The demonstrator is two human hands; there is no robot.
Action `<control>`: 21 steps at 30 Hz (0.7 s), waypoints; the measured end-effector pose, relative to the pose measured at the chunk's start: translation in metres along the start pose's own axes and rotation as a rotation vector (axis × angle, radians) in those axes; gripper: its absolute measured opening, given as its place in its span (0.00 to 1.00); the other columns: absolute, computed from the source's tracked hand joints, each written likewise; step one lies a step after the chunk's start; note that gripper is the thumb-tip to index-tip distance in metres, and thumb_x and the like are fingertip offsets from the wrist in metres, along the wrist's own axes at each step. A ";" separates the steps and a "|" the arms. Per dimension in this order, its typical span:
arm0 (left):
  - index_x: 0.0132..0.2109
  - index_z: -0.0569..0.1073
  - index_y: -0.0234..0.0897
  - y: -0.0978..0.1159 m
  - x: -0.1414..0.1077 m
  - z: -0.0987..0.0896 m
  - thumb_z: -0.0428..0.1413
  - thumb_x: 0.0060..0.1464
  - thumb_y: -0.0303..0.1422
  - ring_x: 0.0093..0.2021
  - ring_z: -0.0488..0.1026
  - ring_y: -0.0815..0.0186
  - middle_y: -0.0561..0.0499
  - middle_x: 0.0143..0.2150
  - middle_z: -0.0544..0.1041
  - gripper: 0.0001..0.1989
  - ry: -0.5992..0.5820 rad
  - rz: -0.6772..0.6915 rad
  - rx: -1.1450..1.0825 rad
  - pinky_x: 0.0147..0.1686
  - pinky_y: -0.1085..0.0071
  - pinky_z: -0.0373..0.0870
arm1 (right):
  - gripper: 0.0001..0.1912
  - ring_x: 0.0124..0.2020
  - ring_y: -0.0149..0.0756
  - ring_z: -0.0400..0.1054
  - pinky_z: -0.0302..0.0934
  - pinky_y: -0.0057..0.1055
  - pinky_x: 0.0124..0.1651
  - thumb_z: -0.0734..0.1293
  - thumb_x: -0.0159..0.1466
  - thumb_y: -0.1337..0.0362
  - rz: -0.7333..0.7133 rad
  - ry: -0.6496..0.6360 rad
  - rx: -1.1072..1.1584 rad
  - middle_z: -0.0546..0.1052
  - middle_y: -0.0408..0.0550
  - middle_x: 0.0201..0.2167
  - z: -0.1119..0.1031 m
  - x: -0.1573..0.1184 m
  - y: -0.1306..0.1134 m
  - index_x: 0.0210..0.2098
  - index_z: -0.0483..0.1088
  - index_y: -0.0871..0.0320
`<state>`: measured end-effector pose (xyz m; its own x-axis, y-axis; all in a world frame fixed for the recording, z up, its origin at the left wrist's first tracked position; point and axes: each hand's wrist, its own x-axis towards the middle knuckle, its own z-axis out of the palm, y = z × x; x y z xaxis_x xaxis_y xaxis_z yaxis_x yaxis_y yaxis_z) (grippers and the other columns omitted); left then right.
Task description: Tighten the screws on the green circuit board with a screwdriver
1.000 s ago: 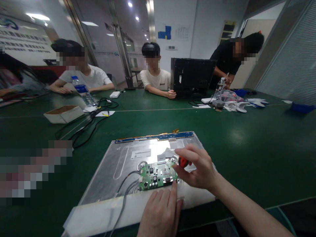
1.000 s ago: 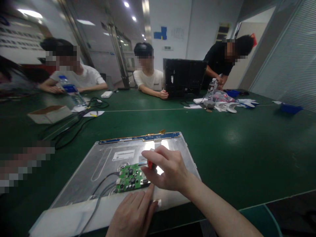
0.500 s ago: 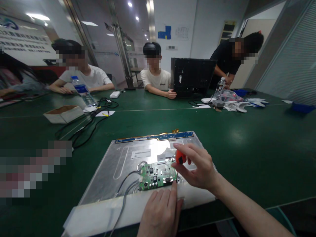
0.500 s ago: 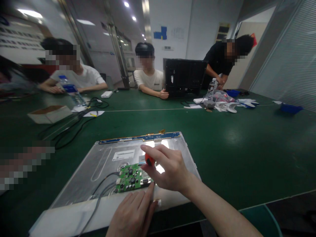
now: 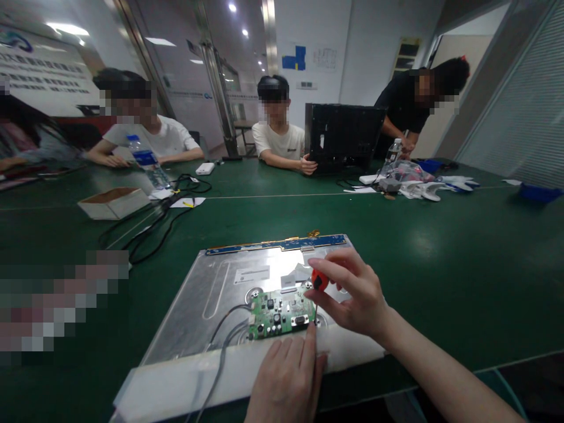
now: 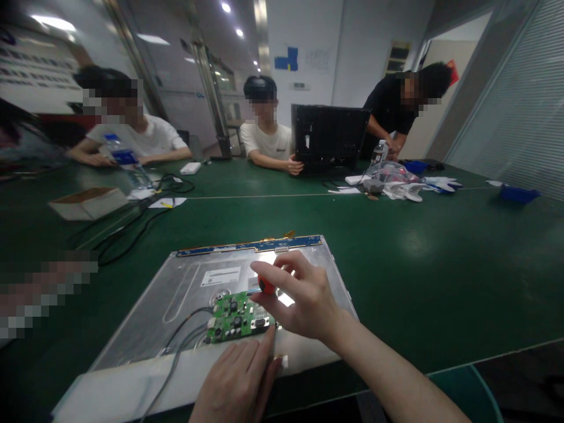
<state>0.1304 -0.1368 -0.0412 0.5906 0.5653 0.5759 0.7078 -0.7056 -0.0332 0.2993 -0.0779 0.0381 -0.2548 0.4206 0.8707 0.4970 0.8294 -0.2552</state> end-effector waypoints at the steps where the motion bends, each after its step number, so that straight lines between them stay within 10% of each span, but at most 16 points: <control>1: 0.52 0.68 0.24 0.000 0.000 0.000 0.37 0.69 0.30 0.27 0.75 0.61 0.46 0.30 0.76 0.19 0.001 0.001 0.002 0.28 0.65 0.70 | 0.18 0.33 0.30 0.67 0.63 0.24 0.27 0.67 0.62 0.68 0.001 -0.032 -0.008 0.70 0.47 0.38 -0.002 0.002 -0.001 0.52 0.65 0.55; 8: 0.51 0.68 0.24 0.001 0.002 0.001 0.36 0.69 0.30 0.25 0.74 0.61 0.47 0.28 0.75 0.19 0.009 0.000 0.007 0.26 0.65 0.70 | 0.09 0.27 0.32 0.66 0.55 0.30 0.29 0.65 0.62 0.59 0.064 -0.511 -0.185 0.74 0.44 0.27 -0.029 0.040 -0.016 0.36 0.68 0.60; 14: 0.52 0.68 0.24 -0.001 -0.003 0.004 0.37 0.69 0.31 0.27 0.75 0.61 0.45 0.30 0.76 0.18 0.017 -0.013 -0.005 0.29 0.64 0.71 | 0.37 0.17 0.30 0.59 0.39 0.30 0.24 0.51 0.66 0.38 0.202 -0.879 -0.461 0.68 0.44 0.14 -0.032 0.082 -0.031 0.16 0.68 0.58; 21: 0.56 0.65 0.24 -0.004 -0.009 0.008 0.41 0.68 0.31 0.30 0.75 0.61 0.45 0.33 0.76 0.17 -0.052 0.001 -0.031 0.32 0.64 0.72 | 0.08 0.28 0.34 0.68 0.45 0.29 0.26 0.65 0.62 0.60 0.131 -0.985 -0.347 0.78 0.45 0.30 -0.040 0.092 -0.027 0.38 0.71 0.58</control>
<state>0.1253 -0.1360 -0.0532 0.6115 0.5853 0.5325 0.6952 -0.7188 -0.0082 0.2957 -0.0762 0.1424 -0.6658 0.7420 0.0790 0.7405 0.6700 -0.0527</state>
